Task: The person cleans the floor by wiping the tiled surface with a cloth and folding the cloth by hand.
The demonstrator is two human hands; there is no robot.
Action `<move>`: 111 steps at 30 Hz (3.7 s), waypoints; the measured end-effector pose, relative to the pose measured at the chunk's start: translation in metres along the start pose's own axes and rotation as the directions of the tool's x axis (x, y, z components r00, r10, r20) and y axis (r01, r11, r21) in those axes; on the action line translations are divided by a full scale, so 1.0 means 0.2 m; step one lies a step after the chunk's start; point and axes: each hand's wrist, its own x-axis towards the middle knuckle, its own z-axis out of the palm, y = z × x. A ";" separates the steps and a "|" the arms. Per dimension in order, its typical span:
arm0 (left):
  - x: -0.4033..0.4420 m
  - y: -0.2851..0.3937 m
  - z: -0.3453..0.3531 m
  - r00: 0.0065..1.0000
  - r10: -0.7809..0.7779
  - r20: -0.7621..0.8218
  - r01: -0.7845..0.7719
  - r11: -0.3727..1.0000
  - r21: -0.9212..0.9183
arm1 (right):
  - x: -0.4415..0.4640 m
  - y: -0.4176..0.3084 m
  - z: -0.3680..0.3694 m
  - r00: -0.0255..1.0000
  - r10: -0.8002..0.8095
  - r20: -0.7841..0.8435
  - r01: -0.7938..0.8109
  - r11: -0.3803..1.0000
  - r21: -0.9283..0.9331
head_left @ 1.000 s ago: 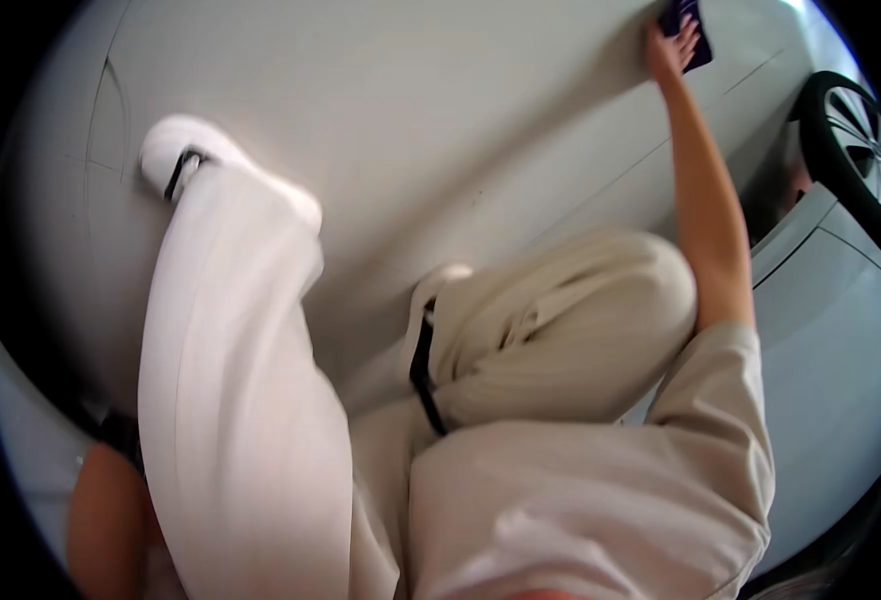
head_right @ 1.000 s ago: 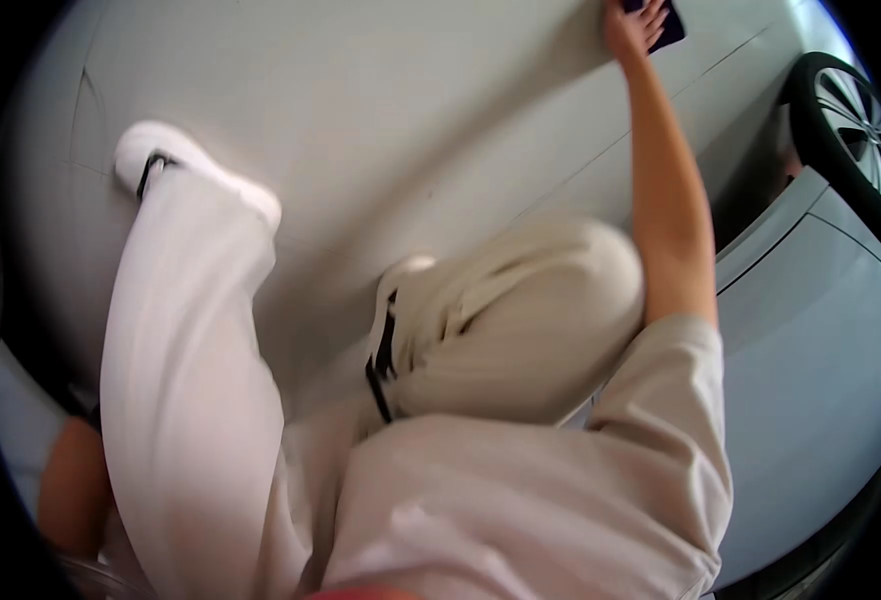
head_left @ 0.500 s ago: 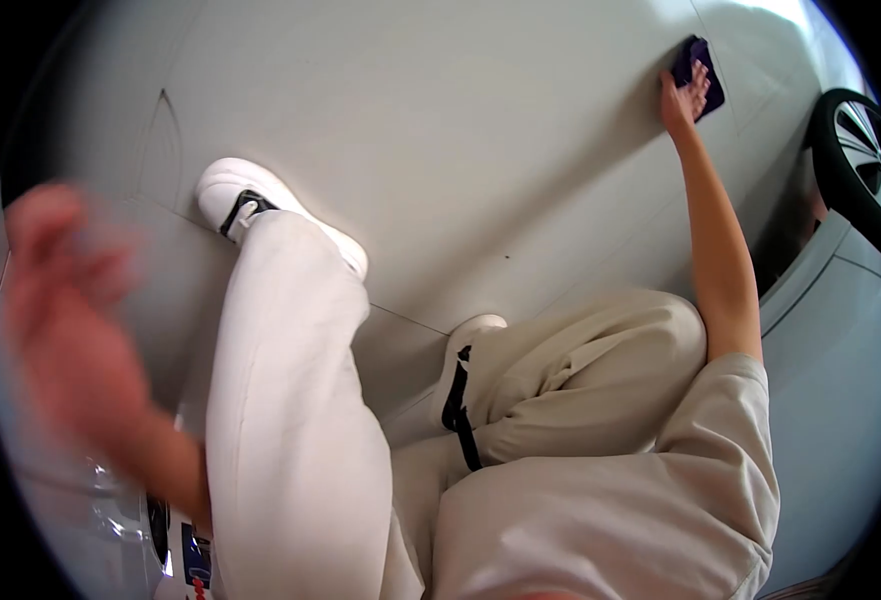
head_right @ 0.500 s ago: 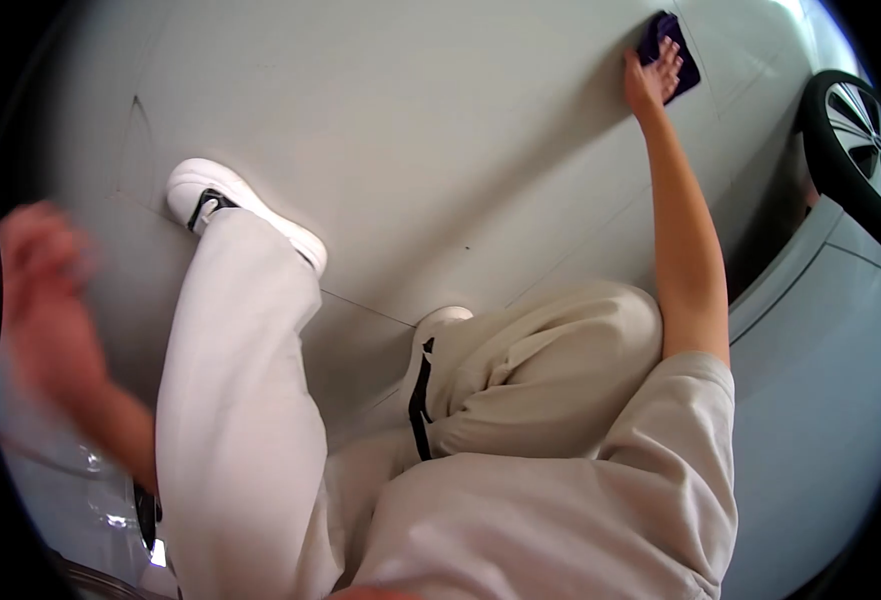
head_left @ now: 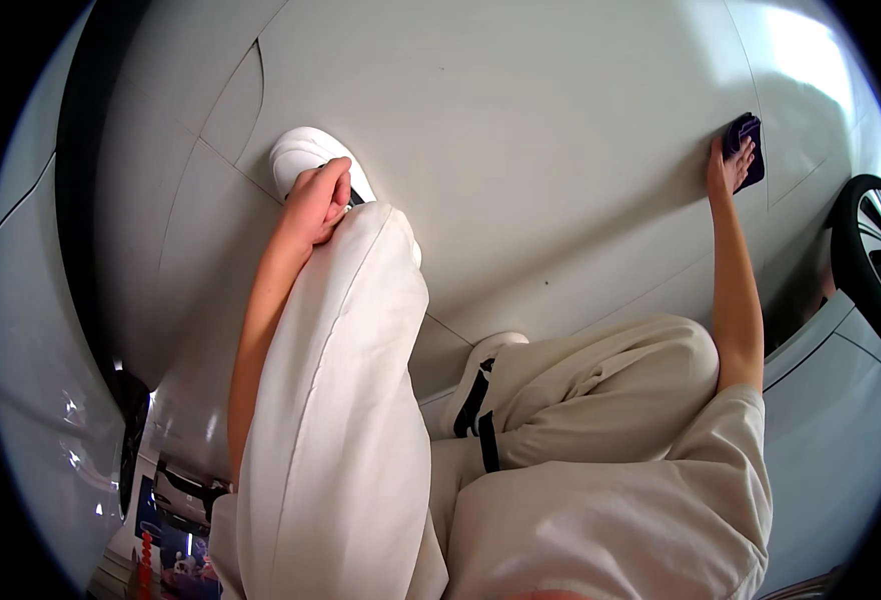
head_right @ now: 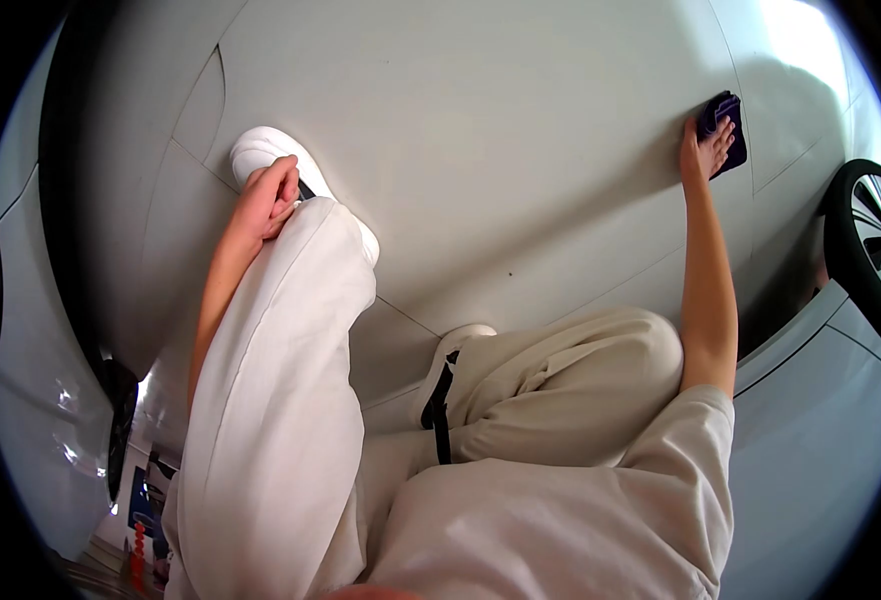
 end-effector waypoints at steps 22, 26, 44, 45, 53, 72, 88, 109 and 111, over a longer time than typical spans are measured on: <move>0.04 -0.10 0.00 0.987 0.156 -0.030 -0.159 0.976 -0.150 | 0.21 -0.09 0.01 0.968 0.247 0.048 -0.250 0.966 0.073; 0.04 -0.10 0.00 0.988 0.149 -0.035 -0.152 0.980 -0.131 | 0.35 -0.39 0.05 0.989 0.148 0.009 -0.148 0.981 0.126; 0.06 -0.10 0.01 0.990 0.123 -0.065 -0.130 0.986 -0.104 | -0.90 -3.11 0.29 0.461 -0.877 0.137 0.811 0.479 0.334; 0.06 -0.10 0.01 0.991 0.124 -0.058 -0.129 0.987 -0.095 | -0.94 -3.14 0.27 0.507 -0.853 0.119 0.778 0.513 0.362; 0.08 -0.16 -0.04 0.990 0.118 -0.082 -0.124 0.990 -0.066 | -0.69 -2.83 0.25 0.198 -0.956 0.217 0.907 0.263 0.328; -0.01 -0.19 -0.03 0.925 0.365 -0.107 -0.380 0.884 -0.271 | -1.72 0.22 -0.34 0.582 -0.364 0.727 0.690 0.695 -0.204; 0.05 -0.24 -0.11 0.908 0.415 -0.050 -0.418 0.893 -0.170 | -1.64 -0.06 0.02 0.985 0.112 0.130 -0.082 0.973 -0.213; -0.01 -0.31 -0.15 0.853 0.477 -0.212 -0.516 0.833 -0.201 | -0.94 -1.96 -0.02 0.536 -0.825 0.177 0.777 0.565 0.277; -0.04 -0.38 -0.17 0.763 0.491 -0.421 -0.424 0.871 0.246 | -0.93 -1.96 -0.01 0.517 -0.829 0.211 0.793 0.557 0.246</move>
